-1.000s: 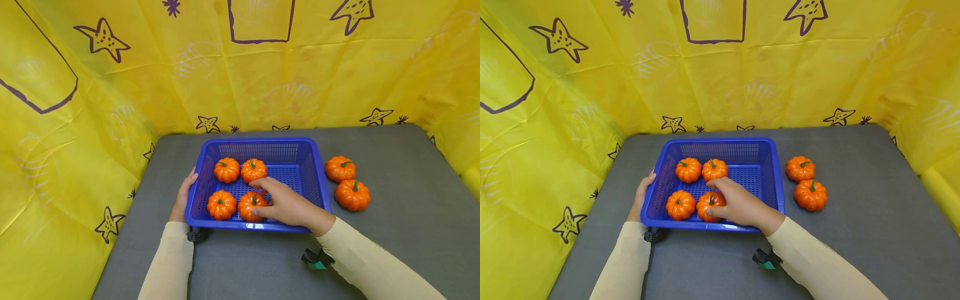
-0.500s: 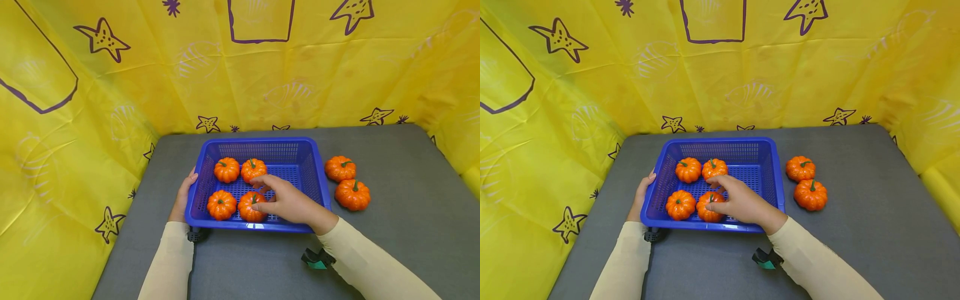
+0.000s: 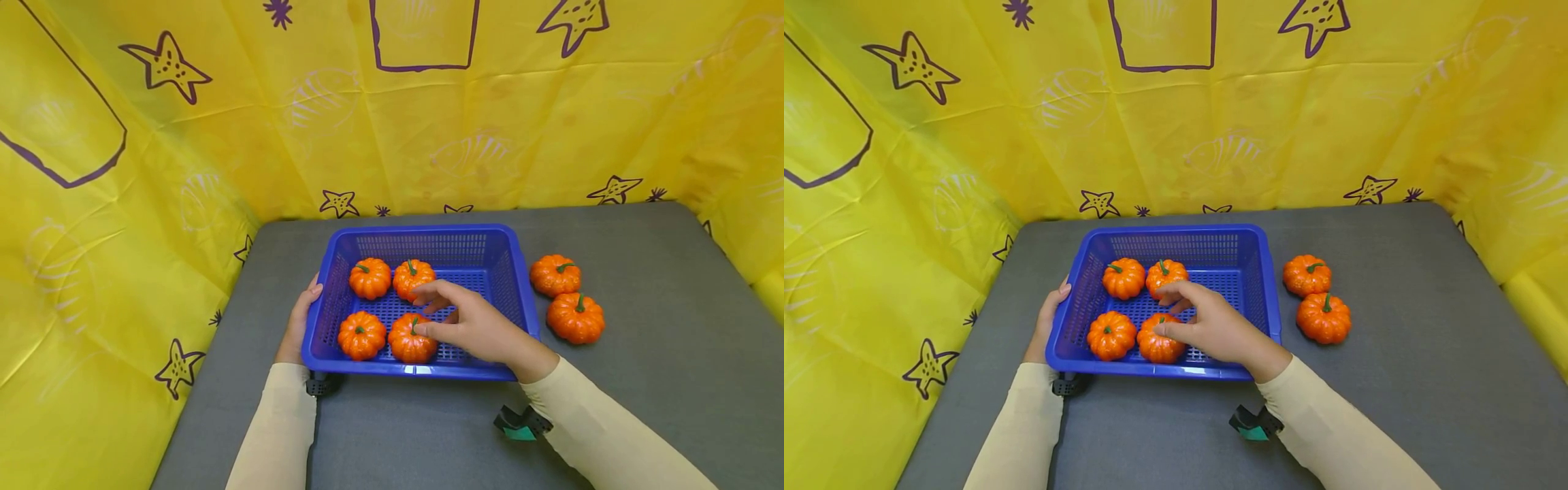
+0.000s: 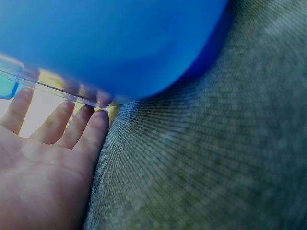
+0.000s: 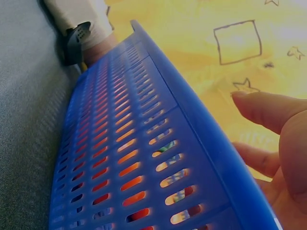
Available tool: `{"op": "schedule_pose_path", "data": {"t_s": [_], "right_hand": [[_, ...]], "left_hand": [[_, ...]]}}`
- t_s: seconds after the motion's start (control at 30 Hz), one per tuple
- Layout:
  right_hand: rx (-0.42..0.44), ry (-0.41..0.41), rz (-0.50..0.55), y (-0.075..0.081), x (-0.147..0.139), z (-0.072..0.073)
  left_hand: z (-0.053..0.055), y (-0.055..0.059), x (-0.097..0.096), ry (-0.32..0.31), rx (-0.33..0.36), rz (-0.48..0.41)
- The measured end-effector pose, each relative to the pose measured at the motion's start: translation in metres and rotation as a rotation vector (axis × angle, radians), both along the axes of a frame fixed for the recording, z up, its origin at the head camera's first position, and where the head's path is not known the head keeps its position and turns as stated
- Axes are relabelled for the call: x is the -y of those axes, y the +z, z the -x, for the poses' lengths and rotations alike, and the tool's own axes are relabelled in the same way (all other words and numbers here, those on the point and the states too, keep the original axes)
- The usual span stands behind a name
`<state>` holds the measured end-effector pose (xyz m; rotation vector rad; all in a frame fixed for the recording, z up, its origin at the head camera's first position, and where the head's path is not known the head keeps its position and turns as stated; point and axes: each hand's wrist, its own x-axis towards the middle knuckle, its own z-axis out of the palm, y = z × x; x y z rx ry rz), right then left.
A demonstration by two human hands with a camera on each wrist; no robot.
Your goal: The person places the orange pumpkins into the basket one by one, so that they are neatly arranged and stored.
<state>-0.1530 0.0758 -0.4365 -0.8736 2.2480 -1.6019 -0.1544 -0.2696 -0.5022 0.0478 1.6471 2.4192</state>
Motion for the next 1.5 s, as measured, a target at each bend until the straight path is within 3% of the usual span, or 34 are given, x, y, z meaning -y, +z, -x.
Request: {"op": "schedule_pose_path", "data": {"t_s": [0.4, 0.7, 1.5], "right_hand": [[-0.02, -0.022, 0.043, 0.0, -0.005, -0.003], [-0.038, -0.039, 0.055, 0.001, -0.009, -0.005], [-0.036, -0.108, 0.026, 0.009, -0.03, -0.007]], "left_hand": [[0.004, -0.005, 0.0, -0.009, -0.027, 0.005], [0.003, -0.002, -0.001, -0.008, -0.013, 0.004], [0.001, 0.0, 0.0, -0.02, -0.012, -0.015]]}}
